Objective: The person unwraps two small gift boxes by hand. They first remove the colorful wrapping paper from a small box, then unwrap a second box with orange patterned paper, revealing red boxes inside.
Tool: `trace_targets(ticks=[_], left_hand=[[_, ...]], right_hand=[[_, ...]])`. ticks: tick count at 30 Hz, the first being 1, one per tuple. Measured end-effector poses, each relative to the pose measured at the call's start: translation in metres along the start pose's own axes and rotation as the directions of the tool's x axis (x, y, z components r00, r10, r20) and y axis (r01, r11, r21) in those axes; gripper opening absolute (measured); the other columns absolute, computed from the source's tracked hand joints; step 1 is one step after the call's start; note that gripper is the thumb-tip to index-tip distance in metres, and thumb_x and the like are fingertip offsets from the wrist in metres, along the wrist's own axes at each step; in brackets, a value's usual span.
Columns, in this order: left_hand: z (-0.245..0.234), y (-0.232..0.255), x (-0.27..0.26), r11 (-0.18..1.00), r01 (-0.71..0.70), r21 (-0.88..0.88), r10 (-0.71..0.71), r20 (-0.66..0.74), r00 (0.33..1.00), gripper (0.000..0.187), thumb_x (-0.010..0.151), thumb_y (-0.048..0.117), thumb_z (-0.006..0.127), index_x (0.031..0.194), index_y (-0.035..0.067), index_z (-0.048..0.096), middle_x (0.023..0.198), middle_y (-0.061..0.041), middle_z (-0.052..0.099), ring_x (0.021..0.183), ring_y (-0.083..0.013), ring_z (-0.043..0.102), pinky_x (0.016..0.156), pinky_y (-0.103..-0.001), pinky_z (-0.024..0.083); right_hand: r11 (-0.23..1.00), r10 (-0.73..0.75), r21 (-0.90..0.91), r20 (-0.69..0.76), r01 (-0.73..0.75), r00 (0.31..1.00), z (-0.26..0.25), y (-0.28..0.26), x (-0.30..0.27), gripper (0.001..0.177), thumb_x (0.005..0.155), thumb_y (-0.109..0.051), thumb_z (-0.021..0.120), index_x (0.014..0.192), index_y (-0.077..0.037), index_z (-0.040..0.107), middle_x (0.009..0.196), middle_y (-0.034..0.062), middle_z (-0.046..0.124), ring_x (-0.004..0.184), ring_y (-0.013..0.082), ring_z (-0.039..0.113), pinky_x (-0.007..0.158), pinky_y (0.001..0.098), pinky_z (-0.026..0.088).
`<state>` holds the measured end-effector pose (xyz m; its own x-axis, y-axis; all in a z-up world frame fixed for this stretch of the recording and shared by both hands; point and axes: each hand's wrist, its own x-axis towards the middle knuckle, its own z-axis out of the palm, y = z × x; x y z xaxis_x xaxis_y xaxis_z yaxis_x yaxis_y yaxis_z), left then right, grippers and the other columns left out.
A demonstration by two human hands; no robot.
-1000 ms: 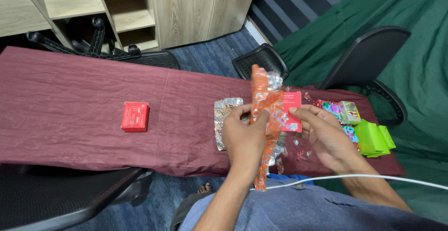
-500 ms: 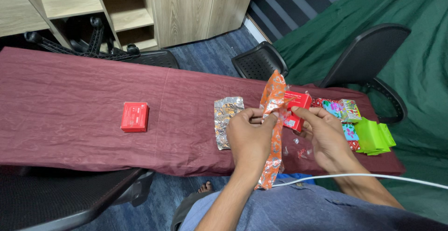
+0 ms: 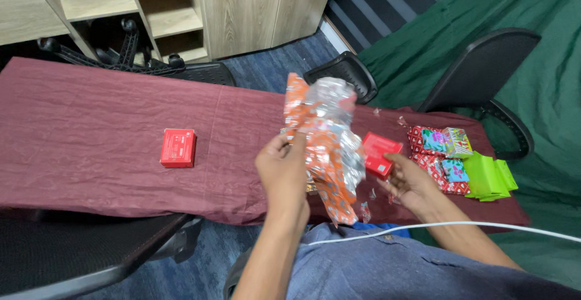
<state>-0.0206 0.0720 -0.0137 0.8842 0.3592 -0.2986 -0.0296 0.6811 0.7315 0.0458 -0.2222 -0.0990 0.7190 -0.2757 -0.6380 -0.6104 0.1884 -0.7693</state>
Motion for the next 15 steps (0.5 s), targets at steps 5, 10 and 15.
trace_targets(ticks=[5,10,15], left_hand=[[-0.018,0.020,0.009,0.990,-0.026,-0.141,0.014,-0.085,0.996,0.016,0.096,0.011,0.063,0.097,-0.003,0.070,0.083,-0.004,0.074,0.068,-0.0065,0.063,0.060,-0.023,0.048],[-0.032,0.033,0.015,0.990,-0.040,-0.136,0.021,-0.143,0.989,0.017,0.099,0.015,0.063,0.099,0.001,0.071,0.082,0.000,0.069,0.064,-0.0041,0.056,0.055,-0.022,0.040],[-0.030,0.032,0.013,0.985,-0.034,-0.168,0.005,-0.167,0.986,0.014,0.101,0.016,0.064,0.103,0.003,0.071,0.085,0.001,0.066,0.064,-0.0049,0.050,0.052,-0.024,0.034]], right_hand=[[0.974,0.221,-0.050,0.025,-0.219,0.975,-0.012,0.041,0.053,0.026,0.086,-0.031,0.081,0.099,-0.014,0.065,0.098,0.0019,0.062,0.096,0.0182,0.062,0.088,0.0380,0.059],[0.954,0.256,-0.188,0.107,-0.234,0.961,0.006,0.062,0.071,0.025,0.082,-0.030,0.079,0.097,-0.015,0.065,0.099,0.0032,0.068,0.095,0.0195,0.070,0.084,0.0362,0.058],[0.927,0.254,-0.319,0.144,-0.198,0.956,0.044,0.081,0.073,0.029,0.089,-0.030,0.074,0.109,-0.010,0.070,0.101,0.0048,0.067,0.093,0.0207,0.068,0.085,0.0385,0.058]])
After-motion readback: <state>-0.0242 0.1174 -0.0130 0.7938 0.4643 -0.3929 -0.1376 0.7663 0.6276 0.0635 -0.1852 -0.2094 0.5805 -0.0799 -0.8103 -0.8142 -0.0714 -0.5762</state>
